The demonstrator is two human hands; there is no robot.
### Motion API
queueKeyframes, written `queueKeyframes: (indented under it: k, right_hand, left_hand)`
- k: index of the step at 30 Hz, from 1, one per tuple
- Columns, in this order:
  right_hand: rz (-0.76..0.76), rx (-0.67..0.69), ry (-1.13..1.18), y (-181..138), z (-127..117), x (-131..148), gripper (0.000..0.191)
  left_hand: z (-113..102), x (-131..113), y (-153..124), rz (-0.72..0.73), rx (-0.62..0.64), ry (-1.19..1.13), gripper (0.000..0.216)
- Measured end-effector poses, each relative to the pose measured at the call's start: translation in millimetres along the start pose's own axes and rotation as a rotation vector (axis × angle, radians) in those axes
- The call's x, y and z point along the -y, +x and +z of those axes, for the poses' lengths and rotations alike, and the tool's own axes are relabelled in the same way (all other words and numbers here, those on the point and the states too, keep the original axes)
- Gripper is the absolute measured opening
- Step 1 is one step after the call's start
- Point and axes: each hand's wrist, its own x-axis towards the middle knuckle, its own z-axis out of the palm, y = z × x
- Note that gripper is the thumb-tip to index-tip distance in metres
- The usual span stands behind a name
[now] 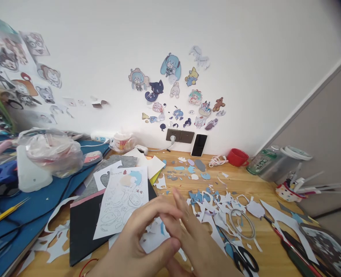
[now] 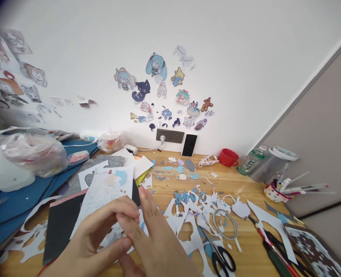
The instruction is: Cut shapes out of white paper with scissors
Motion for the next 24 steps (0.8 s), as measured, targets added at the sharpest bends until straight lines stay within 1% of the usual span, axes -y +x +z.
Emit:
queueKeyframes:
  k: [2, 4, 10, 16, 19, 22, 24]
  right_hand:
    - [0.008, 0.055, 0.076, 2.2, -1.7, 0.2, 0.082]
    - [0.007, 0.080, 0.111, 4.9, -3.2, -0.2, 0.081]
    - [0.008, 0.110, 0.056, 12.6, -8.9, -3.1, 0.073]
    - [-0.026, 0.087, 0.050, 16.1, -8.6, -6.2, 0.068]
    - [-0.021, 0.147, 0.082, 19.9, -9.0, -7.7, 0.060]
    - [-0.040, 0.205, 0.100, 23.6, -9.6, -9.7, 0.059]
    - [-0.071, 0.212, 0.082, 24.9, -8.9, -10.9, 0.059]
  left_hand:
    - [-3.5, -3.2, 2.2, 0.038, 0.010, -0.013, 0.028]
    - [-7.4, -5.5, 3.1, 0.063, 0.019, -0.016, 0.025]
    - [-13.3, -2.5, 6.1, 0.116, 0.066, -0.016, 0.029]
    - [-12.6, 3.8, 8.5, 0.154, 0.023, -0.022, 0.026]
    - [-13.5, 5.0, 8.2, 0.169, 0.014, -0.009, 0.022]
    - [-16.3, 5.0, 8.3, 0.177, 0.040, 0.022, 0.021]
    - [-18.0, 4.8, 8.4, 0.196, 0.058, 0.046, 0.020]
